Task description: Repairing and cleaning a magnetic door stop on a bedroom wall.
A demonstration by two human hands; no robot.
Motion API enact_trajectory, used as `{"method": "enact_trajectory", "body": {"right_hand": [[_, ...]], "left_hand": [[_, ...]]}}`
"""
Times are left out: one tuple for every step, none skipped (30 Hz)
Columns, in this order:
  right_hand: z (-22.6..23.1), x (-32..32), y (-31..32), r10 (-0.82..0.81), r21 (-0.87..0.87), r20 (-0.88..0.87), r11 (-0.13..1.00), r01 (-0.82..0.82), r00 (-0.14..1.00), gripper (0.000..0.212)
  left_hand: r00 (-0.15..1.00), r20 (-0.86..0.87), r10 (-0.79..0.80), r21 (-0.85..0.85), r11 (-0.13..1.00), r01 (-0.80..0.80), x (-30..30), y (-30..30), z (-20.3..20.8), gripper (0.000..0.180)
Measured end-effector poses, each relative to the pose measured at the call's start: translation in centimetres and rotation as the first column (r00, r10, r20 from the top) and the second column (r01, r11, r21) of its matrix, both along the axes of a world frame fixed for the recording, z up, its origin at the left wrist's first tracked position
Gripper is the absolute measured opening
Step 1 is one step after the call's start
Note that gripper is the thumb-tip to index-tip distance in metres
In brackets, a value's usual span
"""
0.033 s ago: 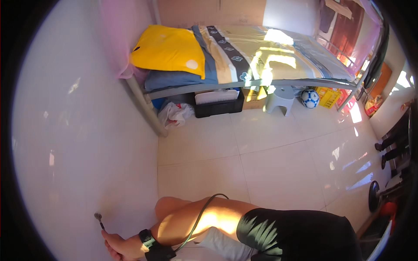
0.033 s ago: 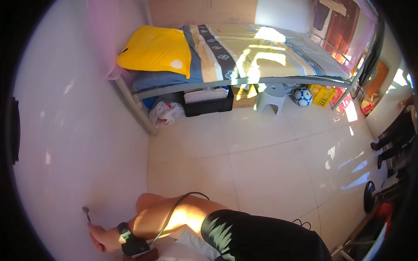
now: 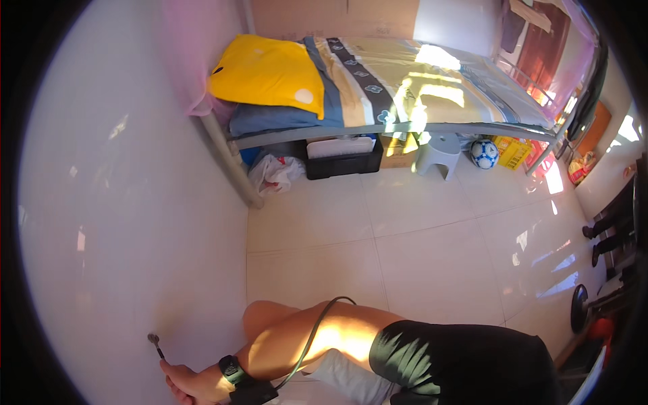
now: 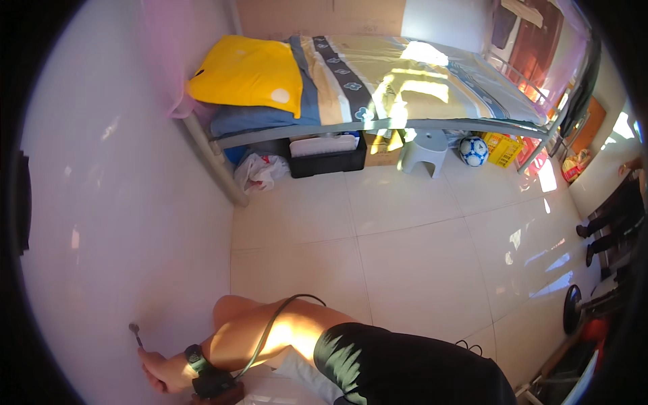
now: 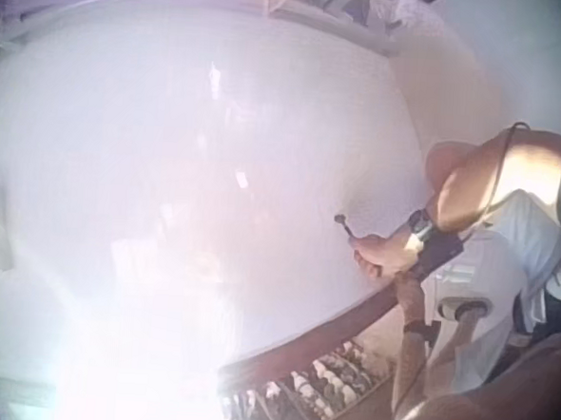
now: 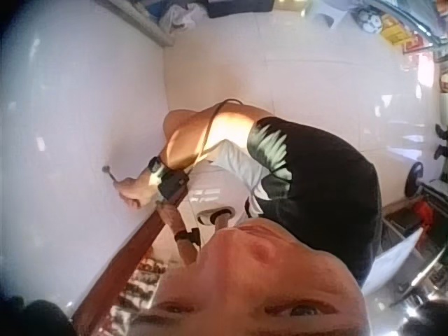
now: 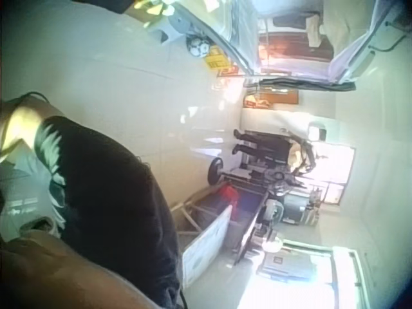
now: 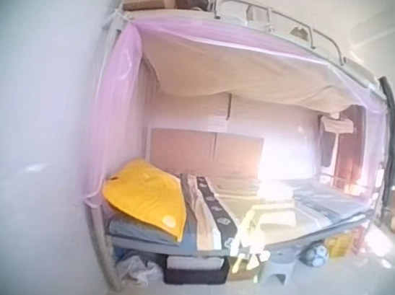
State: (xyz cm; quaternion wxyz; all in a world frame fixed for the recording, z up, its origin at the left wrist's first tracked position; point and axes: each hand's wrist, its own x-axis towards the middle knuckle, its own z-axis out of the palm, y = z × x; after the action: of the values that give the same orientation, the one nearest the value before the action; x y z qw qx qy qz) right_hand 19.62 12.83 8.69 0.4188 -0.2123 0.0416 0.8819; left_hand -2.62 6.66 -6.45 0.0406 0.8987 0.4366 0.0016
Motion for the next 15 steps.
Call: {"method": "enact_trajectory", "body": {"right_hand": [[0.2,0.4,-0.3,0.016,-0.007,-0.007,1.0,-0.016,1.0,0.044],[0.3,0.0,-0.2,0.029,0.061,-0.059,0.998,-0.025,0.998,0.044],[0.4,-0.1,0.2,0.035,0.12,-0.106,0.993,-0.022,0.994,0.045],[1.1,0.7,1.2,-0.089,0.164,-0.104,0.981,0.106,0.991,0.046],[1.9,2.1,2.8,-0.218,0.205,-0.106,0.95,0.236,0.97,0.048],[2.1,4.8,4.8,-0.335,0.23,-0.097,0.909,0.349,0.937,0.048],[1.7,6.8,6.4,-0.444,0.257,-0.096,0.854,0.453,0.891,0.049],[0.8,7.6,6.8,-0.44,0.252,-0.091,0.858,0.448,0.893,0.049],[0.6,6.9,7.2,-0.421,0.225,-0.039,0.88,0.418,0.906,0.049],[0.4,7.0,6.9,-0.424,0.201,0.028,0.89,0.41,0.905,0.049],[0.1,6.0,5.2,-0.37,0.192,0.043,0.914,0.356,0.928,0.049],[-0.6,3.1,2.9,-0.284,0.178,0.049,0.946,0.272,0.958,0.048],[-1.0,0.9,0.5,-0.164,0.168,0.119,0.975,0.143,0.979,0.048],[-0.8,-0.5,-1.2,-0.049,0.15,0.187,0.988,0.021,0.981,0.049],[-0.5,-1.1,-1.6,-0.032,0.152,0.182,0.988,0.004,0.983,0.049]], "left_hand": [[0.955,0.272,0.117,-0.12,0.989,-0.087,2.7,-1.7,2.7,0.028],[0.956,0.257,0.144,-0.111,0.987,-0.119,2.5,-2.5,3.7,0.028],[0.956,0.27,0.114,-0.035,0.993,-0.109,2.2,-2.9,3.9,0.024],[0.955,0.282,0.086,0.038,0.994,-0.101,1.9,-3.5,3.7,0.02],[0.955,0.293,0.053,0.11,0.99,-0.088,1.7,-3.9,3.3,0.016],[0.951,0.31,0.004,0.175,0.983,-0.061,2.2,-4.3,2.7,0.012],[0.95,0.311,0.013,0.169,0.983,-0.069,2.6,-4.9,2.5,0.012],[0.952,0.298,0.068,0.118,0.987,-0.108,3.0,-5.6,2.4,0.008],[0.952,0.27,0.144,0.083,0.982,-0.172,2.0,-5.9,2.3,0.008],[0.942,0.261,0.212,-0.1,0.976,-0.192,1.6,-5.4,0.9,0.008],[0.94,0.265,0.214,-0.098,0.976,-0.194,0.9,-5.4,-0.2,0.008],[0.922,0.276,0.271,-0.087,0.963,-0.256,1.7,-5.9,0.9,0.007],[0.904,0.29,0.315,-0.074,0.949,-0.306,2.5,-6.0,1.8,0.006],[0.917,0.398,0.024,0.205,0.972,-0.114,2.5,-5.1,1.8,0.005],[0.918,0.394,0.039,0.208,0.969,-0.131,2.2,-4.7,2.4,0.005]]}}
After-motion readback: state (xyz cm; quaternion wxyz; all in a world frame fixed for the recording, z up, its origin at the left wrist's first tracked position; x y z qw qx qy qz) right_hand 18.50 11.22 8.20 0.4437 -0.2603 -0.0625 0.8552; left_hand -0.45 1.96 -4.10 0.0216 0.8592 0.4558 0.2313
